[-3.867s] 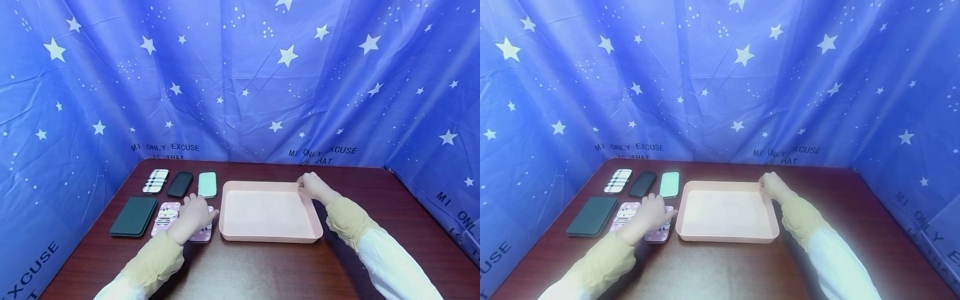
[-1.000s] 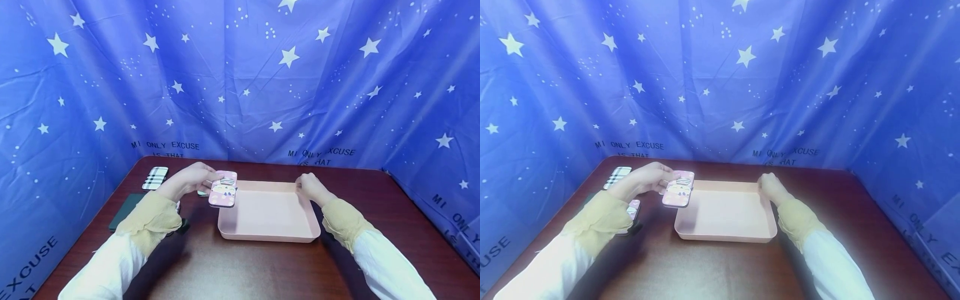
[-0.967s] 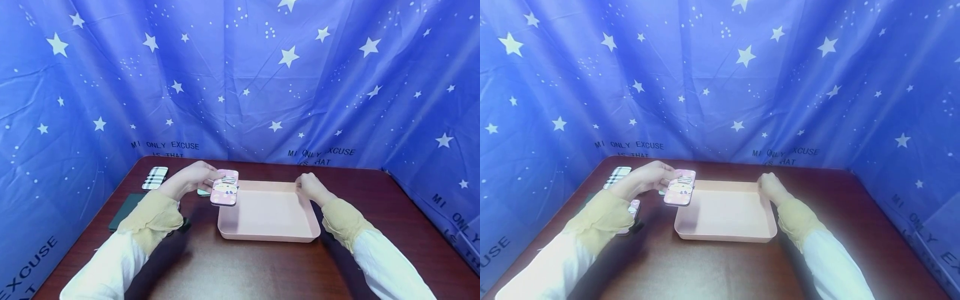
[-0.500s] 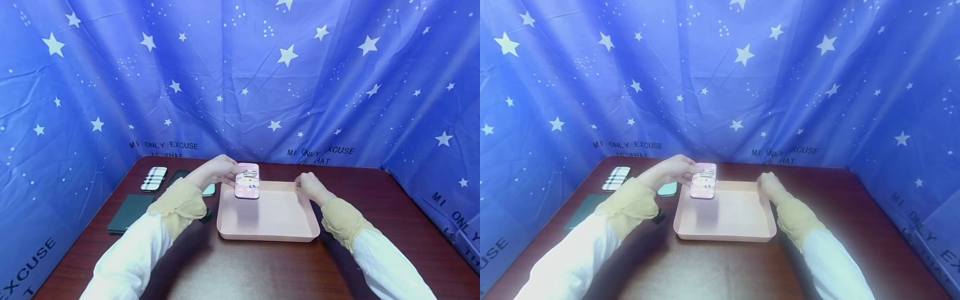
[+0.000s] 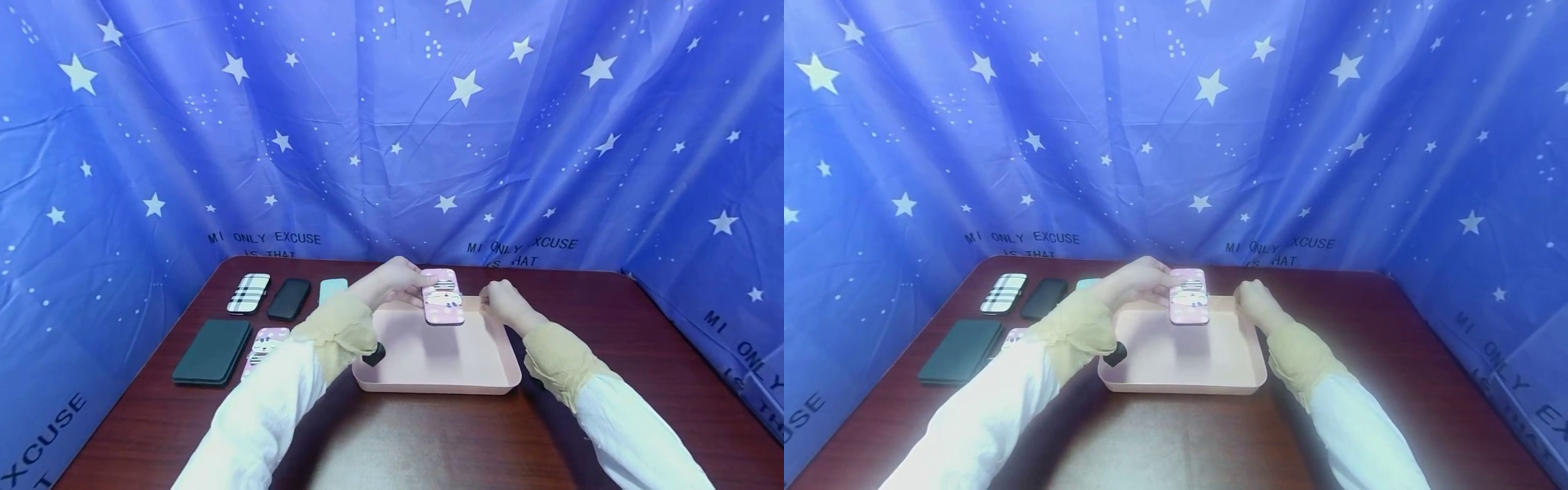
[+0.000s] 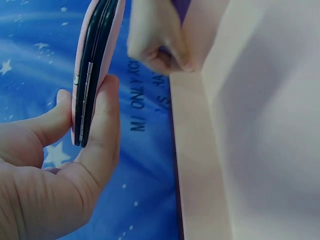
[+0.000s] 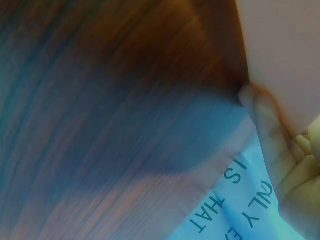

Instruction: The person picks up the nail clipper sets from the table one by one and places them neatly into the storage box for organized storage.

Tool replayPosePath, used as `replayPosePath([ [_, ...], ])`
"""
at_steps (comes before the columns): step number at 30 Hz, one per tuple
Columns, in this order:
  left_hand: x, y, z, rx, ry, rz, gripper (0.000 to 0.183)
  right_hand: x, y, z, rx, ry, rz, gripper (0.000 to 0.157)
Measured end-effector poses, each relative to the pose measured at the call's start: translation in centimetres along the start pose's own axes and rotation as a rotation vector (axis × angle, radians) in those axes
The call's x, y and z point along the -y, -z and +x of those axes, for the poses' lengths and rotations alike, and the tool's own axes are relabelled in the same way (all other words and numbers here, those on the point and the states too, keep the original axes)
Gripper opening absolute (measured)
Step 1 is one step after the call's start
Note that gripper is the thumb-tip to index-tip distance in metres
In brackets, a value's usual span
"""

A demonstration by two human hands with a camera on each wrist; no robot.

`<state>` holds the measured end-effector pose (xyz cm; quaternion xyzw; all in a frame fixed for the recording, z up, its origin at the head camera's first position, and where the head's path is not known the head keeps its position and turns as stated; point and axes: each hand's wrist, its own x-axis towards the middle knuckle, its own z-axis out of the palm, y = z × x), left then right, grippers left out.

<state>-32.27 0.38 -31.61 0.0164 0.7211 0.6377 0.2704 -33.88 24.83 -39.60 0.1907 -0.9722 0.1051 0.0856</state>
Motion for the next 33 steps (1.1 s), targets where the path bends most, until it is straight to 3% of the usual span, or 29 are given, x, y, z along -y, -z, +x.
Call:
replayPosePath([
  [7,0.7,-1.9,1.2,-0.003,0.008,-0.011,0.024,0.0,-0.2,0.1,0.005,-0.017,-0.003,0.013],
  [20,3.1,-4.9,3.0,0.114,0.08,0.114,0.019,0.4,0.5,-0.2,-0.005,0.05,-0.022,0.011],
  [25,3.9,-6.0,3.6,0.092,0.11,0.151,0.018,0.4,0.5,0.0,0.001,0.054,-0.009,0.01],
  [33,4.4,-7.3,4.3,0.041,0.09,0.145,0.029,0.3,0.6,0.1,0.015,0.014,0.023,0.008],
])
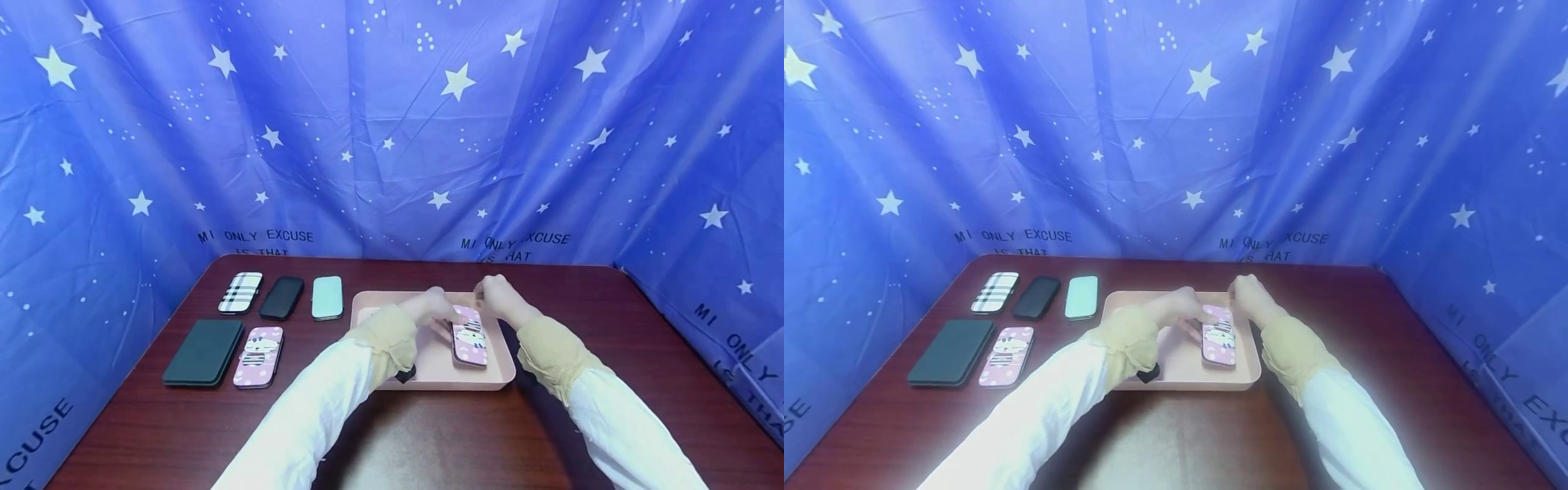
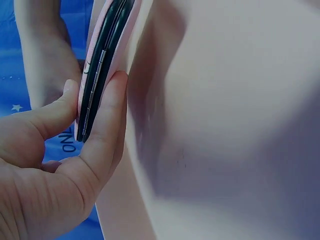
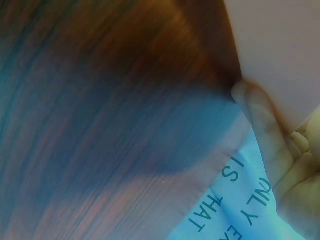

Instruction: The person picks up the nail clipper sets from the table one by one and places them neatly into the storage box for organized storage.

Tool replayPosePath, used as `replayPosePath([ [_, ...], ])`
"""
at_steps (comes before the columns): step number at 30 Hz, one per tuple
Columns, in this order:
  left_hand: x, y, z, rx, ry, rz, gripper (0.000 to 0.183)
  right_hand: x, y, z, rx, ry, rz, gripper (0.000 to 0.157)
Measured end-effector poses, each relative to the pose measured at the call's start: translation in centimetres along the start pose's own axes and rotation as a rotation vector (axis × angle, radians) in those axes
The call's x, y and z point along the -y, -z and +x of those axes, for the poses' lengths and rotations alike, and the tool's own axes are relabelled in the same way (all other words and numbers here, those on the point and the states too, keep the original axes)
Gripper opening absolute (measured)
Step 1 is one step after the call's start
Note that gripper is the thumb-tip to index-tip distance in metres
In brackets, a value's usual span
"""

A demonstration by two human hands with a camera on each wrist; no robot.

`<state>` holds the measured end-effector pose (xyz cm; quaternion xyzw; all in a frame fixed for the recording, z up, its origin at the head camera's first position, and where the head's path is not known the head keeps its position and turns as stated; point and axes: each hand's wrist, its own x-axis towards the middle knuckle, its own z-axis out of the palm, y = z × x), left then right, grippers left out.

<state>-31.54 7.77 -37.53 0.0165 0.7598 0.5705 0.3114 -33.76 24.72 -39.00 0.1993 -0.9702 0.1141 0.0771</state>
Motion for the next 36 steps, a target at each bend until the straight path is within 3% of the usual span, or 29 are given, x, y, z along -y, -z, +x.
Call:
replayPosePath([
  [6,-0.1,-0.9,0.4,-0.012,0.004,-0.051,0.041,-0.1,0.0,0.0,0.001,-0.006,0.007,0.008],
  [14,-0.5,-1.6,0.4,-0.047,0.002,-0.067,0.043,-0.3,-0.1,0.1,-0.024,0.016,-0.009,0.009],
  [18,-0.4,-1.5,0.6,-0.038,0.012,-0.079,0.052,-0.4,-0.3,0.2,-0.013,0.002,-0.014,0.006],
  [24,-0.3,-1.6,1.1,0.007,0.017,-0.092,0.05,-0.2,-0.2,0.2,-0.01,0.002,-0.021,0.005],
  [27,-0.3,-1.7,1.1,0.008,0.018,-0.064,0.046,-0.1,0.0,0.1,-0.014,0.008,-0.019,0.006],
  [32,-0.4,-2.1,0.4,-0.069,0.039,0.053,0.017,0.0,0.2,0.0,-0.005,-0.007,-0.002,0.007],
  [36,-0.9,-2.3,0.1,-0.145,0.059,0.148,0.019,0.1,0.2,-0.1,-0.016,-0.002,-0.004,0.008],
])
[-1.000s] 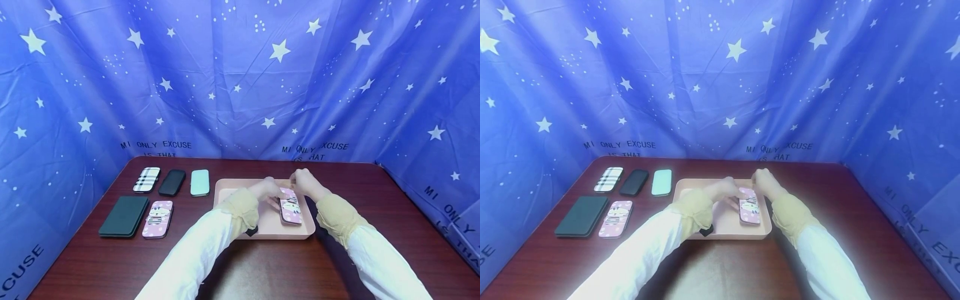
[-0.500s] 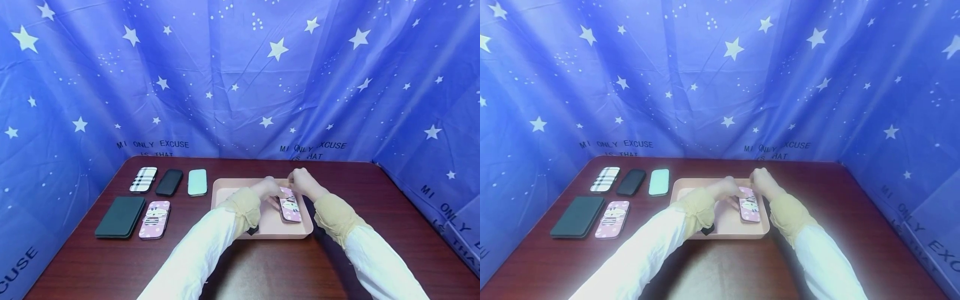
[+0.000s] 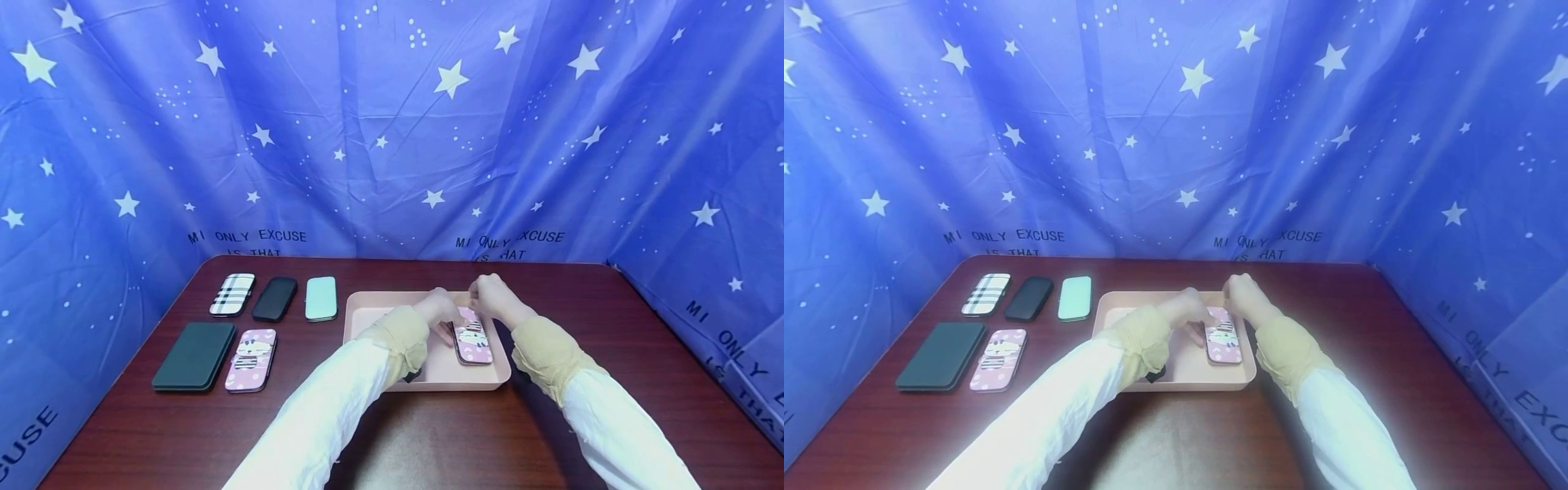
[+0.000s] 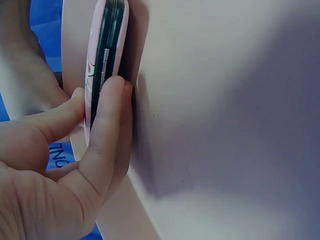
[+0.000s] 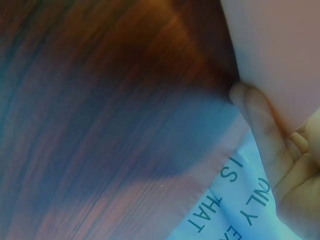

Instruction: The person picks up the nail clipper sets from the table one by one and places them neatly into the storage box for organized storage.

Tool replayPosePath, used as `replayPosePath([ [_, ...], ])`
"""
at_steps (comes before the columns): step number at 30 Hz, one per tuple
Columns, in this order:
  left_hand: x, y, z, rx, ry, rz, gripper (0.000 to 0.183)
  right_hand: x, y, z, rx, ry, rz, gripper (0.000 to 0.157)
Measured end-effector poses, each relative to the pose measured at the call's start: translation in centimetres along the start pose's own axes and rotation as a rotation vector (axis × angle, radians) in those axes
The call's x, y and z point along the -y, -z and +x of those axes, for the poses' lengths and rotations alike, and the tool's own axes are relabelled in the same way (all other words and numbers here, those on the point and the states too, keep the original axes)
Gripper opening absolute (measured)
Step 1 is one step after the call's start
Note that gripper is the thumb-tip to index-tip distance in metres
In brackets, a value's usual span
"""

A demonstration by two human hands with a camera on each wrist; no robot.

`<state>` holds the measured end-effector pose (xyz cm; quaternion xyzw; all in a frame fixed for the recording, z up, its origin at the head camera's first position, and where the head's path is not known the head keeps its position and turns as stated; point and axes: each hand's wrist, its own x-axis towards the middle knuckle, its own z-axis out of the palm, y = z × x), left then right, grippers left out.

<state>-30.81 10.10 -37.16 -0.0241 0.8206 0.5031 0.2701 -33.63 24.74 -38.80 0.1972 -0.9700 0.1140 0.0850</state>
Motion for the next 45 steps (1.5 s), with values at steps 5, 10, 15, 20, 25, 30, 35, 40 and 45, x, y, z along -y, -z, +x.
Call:
replayPosePath([
  [5,-0.4,-0.3,0.5,-0.112,-0.066,0.372,0.028,0.2,0.1,-0.1,-0.01,0.017,-0.013,0.008],
  [10,-0.6,-1.1,0.7,-0.205,-0.123,0.694,0.029,0.1,0.1,-0.2,-0.021,0.036,-0.009,0.011],
  [15,-0.6,-1.4,0.7,-0.24,-0.144,0.803,0.037,0.0,-0.1,-0.2,-0.027,0.038,-0.007,0.013],
  [20,-0.6,-1.5,0.5,-0.247,-0.192,0.852,0.045,0.0,0.0,-0.2,-0.024,0.036,-0.005,0.014],
  [25,-0.5,-1.7,0.3,-0.268,-0.25,0.957,0.045,-0.1,0.0,-0.1,-0.009,0.021,0.001,0.015],
  [30,-0.4,-1.4,-0.2,-0.238,-0.304,1.054,0.031,-0.1,-0.2,-0.1,0.006,0.012,0.001,0.014],
  [35,-0.5,-0.5,-1.2,-0.165,-0.284,0.988,0.03,0.1,-0.1,-0.1,-0.012,0.033,-0.002,0.013],
  [40,-0.5,0.5,-2.4,-0.09,-0.279,0.942,0.041,0.1,0.0,-0.1,-0.022,0.065,-0.014,0.016],
  [45,-0.2,1.9,-3.7,-0.038,-0.449,0.982,0.053,0.2,0.0,-0.1,-0.01,0.052,-0.011,0.015],
])
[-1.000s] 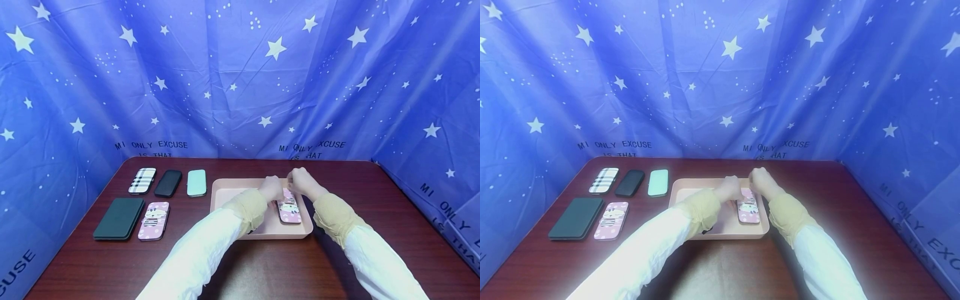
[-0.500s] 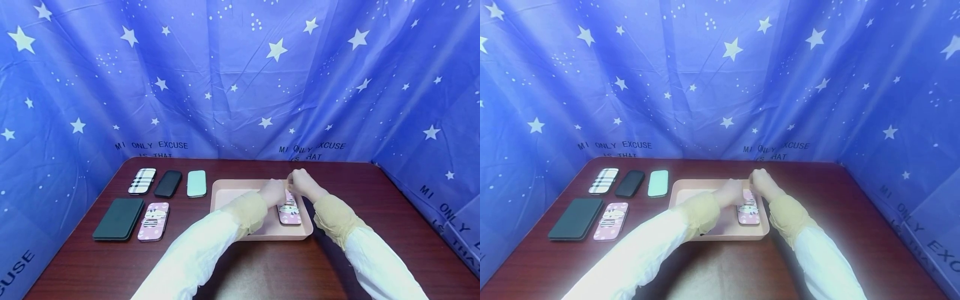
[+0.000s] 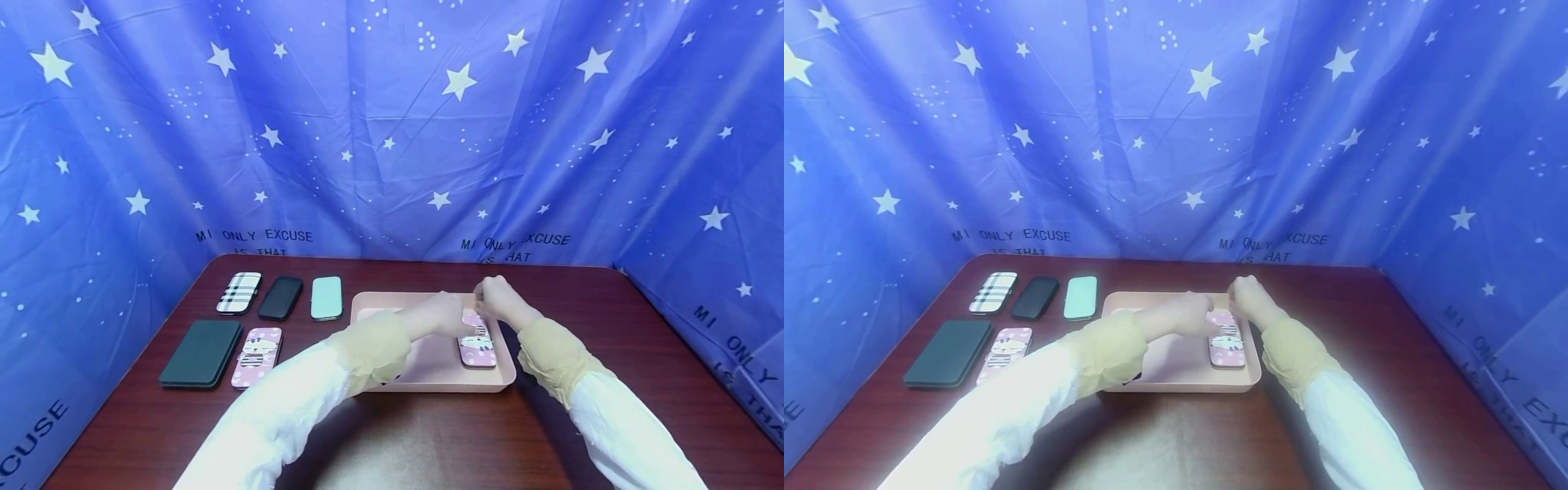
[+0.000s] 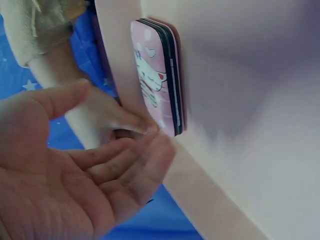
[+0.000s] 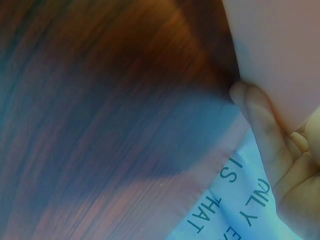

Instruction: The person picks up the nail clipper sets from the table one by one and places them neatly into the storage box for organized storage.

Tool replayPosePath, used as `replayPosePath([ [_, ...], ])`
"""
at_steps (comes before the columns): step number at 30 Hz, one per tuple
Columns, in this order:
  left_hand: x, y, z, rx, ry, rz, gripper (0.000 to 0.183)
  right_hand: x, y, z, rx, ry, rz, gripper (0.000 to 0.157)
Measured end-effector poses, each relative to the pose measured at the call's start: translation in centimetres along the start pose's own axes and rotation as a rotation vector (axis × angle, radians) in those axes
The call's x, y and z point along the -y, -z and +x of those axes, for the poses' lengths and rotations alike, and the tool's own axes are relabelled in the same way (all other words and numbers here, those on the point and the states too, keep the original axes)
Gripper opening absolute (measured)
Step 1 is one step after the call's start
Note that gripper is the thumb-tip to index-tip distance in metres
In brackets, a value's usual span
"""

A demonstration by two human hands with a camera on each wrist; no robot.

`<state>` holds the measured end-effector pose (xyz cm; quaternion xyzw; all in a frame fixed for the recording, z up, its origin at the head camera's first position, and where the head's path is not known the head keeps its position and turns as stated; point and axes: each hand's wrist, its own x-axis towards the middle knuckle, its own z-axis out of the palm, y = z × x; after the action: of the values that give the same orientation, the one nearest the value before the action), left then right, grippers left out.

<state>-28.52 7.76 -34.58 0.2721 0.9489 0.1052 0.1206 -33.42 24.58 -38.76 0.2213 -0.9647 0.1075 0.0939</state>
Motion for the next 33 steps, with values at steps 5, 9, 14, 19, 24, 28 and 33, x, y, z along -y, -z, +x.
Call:
replayPosePath([
  [5,0.5,0.7,-1.7,-0.113,-0.148,0.129,0.065,-0.1,0.0,0.1,0.018,-0.031,0.002,0.011],
  [9,0.9,1.1,-3.6,-0.182,-0.187,0.115,0.071,-0.1,0.0,0.1,0.016,-0.024,0.003,0.011],
  [14,1.3,0.9,-6.0,-0.291,-0.249,0.115,0.072,-0.1,0.1,0.0,0.013,-0.01,0.003,0.014],
  [19,1.9,0.8,-8.1,-0.367,-0.288,0.162,0.075,-0.1,0.1,-0.1,0.026,-0.026,-0.006,0.012],
  [24,2.7,0.8,-10.1,-0.419,-0.295,0.165,0.079,0.0,0.0,0.0,0.042,-0.058,0.008,0.011],
  [28,3.5,0.8,-11.6,-0.477,-0.31,0.178,0.078,0.0,-0.1,0.0,0.044,-0.079,0.023,0.013],
  [33,4.7,0.6,-12.9,-0.501,-0.317,0.201,0.079,0.1,-0.1,0.0,0.057,-0.112,0.03,0.014],
])
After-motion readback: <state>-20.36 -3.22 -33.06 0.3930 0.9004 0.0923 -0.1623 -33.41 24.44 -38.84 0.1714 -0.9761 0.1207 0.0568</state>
